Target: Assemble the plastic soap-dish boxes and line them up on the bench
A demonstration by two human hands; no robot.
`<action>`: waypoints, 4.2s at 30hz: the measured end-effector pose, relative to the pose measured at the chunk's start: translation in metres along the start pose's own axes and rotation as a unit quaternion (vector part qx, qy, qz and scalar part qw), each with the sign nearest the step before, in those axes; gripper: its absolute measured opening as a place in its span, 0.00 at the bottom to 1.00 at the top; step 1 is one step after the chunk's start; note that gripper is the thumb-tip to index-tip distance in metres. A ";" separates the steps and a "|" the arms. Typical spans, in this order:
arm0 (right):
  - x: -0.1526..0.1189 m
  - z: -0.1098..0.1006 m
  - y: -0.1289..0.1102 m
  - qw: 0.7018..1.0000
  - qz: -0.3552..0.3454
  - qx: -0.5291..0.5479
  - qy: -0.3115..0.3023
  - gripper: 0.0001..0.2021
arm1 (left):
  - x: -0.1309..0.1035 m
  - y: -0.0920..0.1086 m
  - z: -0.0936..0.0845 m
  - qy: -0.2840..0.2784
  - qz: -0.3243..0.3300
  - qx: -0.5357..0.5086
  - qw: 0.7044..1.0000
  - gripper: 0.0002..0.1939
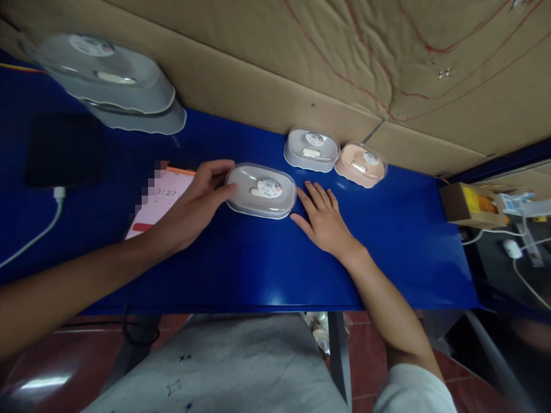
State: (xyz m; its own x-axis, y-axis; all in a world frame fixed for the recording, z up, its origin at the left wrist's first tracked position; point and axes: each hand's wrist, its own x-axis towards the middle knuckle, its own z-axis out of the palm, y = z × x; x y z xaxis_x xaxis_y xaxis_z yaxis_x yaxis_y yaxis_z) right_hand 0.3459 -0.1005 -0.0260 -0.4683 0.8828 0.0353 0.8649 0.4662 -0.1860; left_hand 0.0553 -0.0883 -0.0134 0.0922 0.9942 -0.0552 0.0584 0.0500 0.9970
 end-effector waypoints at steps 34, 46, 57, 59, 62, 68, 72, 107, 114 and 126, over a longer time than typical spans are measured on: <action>0.008 0.011 0.011 0.993 0.105 -0.033 0.045 0.36 | -0.010 -0.012 -0.003 -0.104 0.276 0.391 0.872 0.24; 0.017 0.010 0.020 0.986 0.077 -0.025 0.149 0.38 | -0.009 -0.006 -0.005 -0.009 0.258 0.448 0.856 0.24; 0.043 0.002 0.030 0.985 0.070 -0.069 0.142 0.38 | 0.000 0.006 -0.008 0.008 0.290 0.554 0.780 0.15; 0.057 0.000 0.037 0.987 0.055 -0.068 0.137 0.38 | 0.005 0.009 -0.008 0.003 0.291 0.566 0.771 0.16; 0.071 -0.001 0.042 0.987 0.060 -0.053 0.137 0.37 | 0.012 0.010 -0.010 -0.004 0.288 0.567 0.772 0.16; 0.044 -0.008 0.026 0.987 0.038 -0.045 0.149 0.32 | 0.025 0.007 -0.018 0.006 0.290 0.541 0.789 0.16; 0.014 -0.008 0.024 0.987 0.036 -0.051 0.146 0.31 | 0.017 0.005 -0.017 -0.001 0.302 0.518 0.800 0.15; -0.081 -0.042 0.202 0.960 0.129 0.013 0.249 0.34 | -0.057 0.006 -0.028 -0.210 0.335 0.393 0.830 0.15; -0.017 -0.040 0.126 0.978 0.063 0.027 0.199 0.31 | -0.040 0.005 -0.008 -0.223 0.334 0.364 0.840 0.26; -0.009 0.000 -0.023 0.970 -0.174 0.133 0.102 0.36 | -0.014 -0.008 -0.008 -0.254 0.243 0.338 0.873 0.39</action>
State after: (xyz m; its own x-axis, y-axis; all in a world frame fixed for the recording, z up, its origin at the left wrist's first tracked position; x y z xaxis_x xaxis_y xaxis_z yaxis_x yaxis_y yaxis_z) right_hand 0.3304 -0.1195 -0.0218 -0.6549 0.6797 0.3303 0.5709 0.7313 -0.3731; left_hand 0.0452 -0.1023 -0.0200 0.6880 0.7036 0.1781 0.4471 -0.6041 0.6597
